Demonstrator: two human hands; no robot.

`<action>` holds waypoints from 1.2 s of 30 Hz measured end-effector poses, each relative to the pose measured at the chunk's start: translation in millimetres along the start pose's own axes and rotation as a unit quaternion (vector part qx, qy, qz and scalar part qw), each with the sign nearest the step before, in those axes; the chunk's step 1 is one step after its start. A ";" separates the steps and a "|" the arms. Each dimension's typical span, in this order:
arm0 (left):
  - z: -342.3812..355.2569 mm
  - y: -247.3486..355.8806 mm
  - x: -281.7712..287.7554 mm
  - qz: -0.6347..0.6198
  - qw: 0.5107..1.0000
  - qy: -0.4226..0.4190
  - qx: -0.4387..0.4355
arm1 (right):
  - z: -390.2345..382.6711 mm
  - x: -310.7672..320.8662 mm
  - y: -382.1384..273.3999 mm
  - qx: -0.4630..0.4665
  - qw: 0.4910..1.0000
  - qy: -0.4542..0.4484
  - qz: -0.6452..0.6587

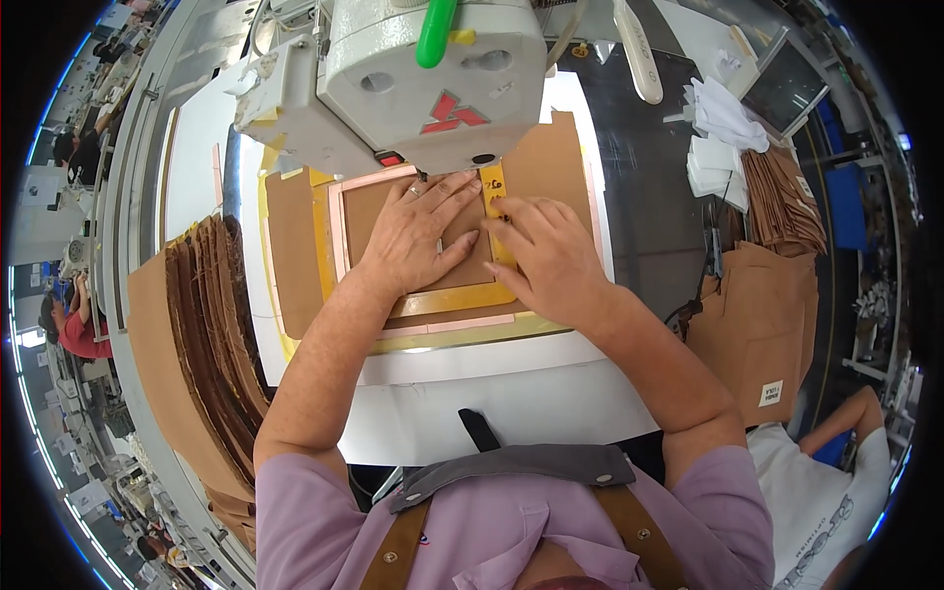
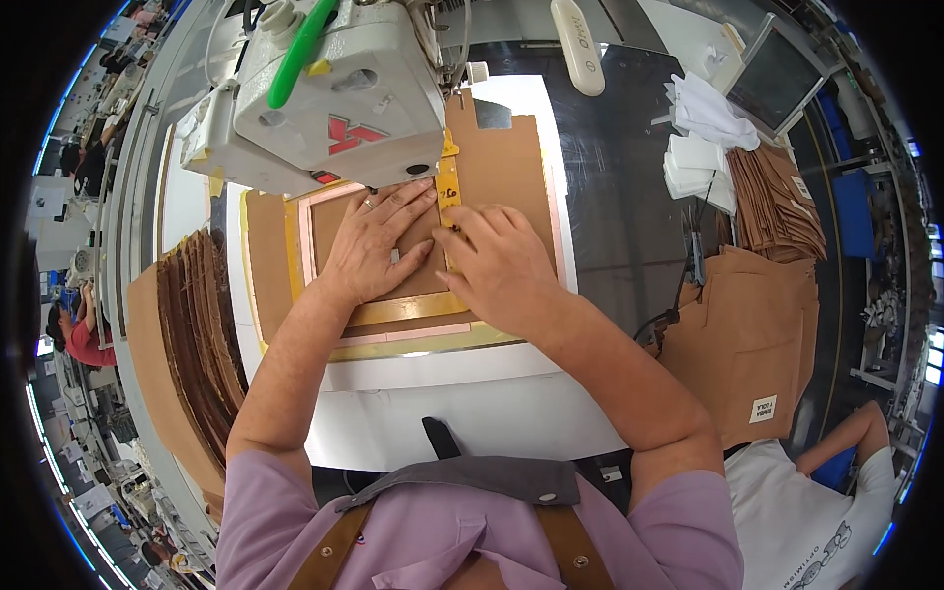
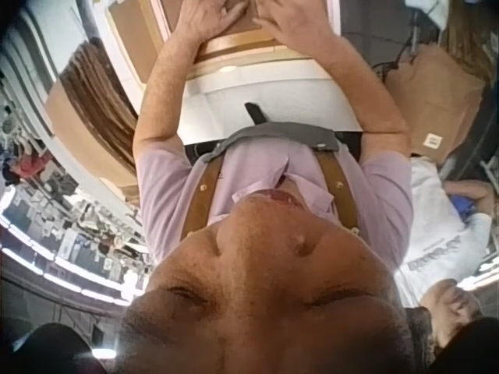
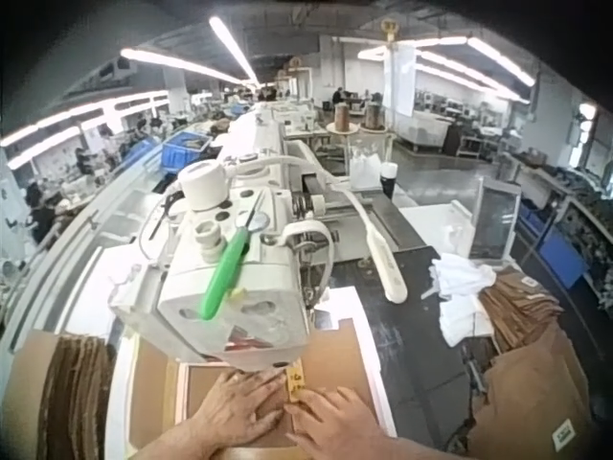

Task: Operating an automated industrial sewing machine to attach brand labels to leather pieces.

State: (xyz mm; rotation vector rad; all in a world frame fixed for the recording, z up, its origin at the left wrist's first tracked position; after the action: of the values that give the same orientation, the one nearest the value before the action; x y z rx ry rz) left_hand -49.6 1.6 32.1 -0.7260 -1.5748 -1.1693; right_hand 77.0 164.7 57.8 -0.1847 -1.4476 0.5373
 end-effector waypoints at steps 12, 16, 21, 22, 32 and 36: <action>-1.5 2.5 -5.0 -0.034 0.999 -0.003 0.002 | -15.5 -6.6 -5.4 0.134 0.986 -0.077 -0.068; -2.7 2.1 -3.6 -0.018 1.000 -0.020 0.006 | -15.4 0.3 -9.6 0.136 0.987 -0.068 -0.053; -1.5 4.5 -7.2 0.023 1.000 -0.011 0.003 | -20.0 -2.6 -11.8 0.147 0.981 -0.097 -0.076; -3.0 5.2 -7.4 0.023 1.000 -0.013 0.003 | -20.2 -2.1 -12.3 0.135 0.984 -0.089 -0.078; -6.1 10.1 -2.2 0.026 1.000 0.006 0.009 | -23.7 -5.0 -16.1 0.107 0.991 -0.055 -0.061; -5.0 9.0 -1.2 0.017 1.000 0.007 0.004 | -22.8 -3.3 -16.1 0.105 0.990 -0.060 -0.066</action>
State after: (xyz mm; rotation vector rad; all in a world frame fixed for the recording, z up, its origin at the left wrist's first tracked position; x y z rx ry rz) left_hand -39.5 0.1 34.0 -0.7345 -1.5489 -1.1403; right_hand 102.9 153.8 58.8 0.1117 -1.4968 0.5964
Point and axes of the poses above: each hand's wrist, its own z-axis towards the middle knuckle, its own x-axis out of the back of the hand, y = z × x, the point moved 3 cm from there along z, towards the middle knuckle, and after that the axes turned 13 degrees about -y, right-handed, at the moved point
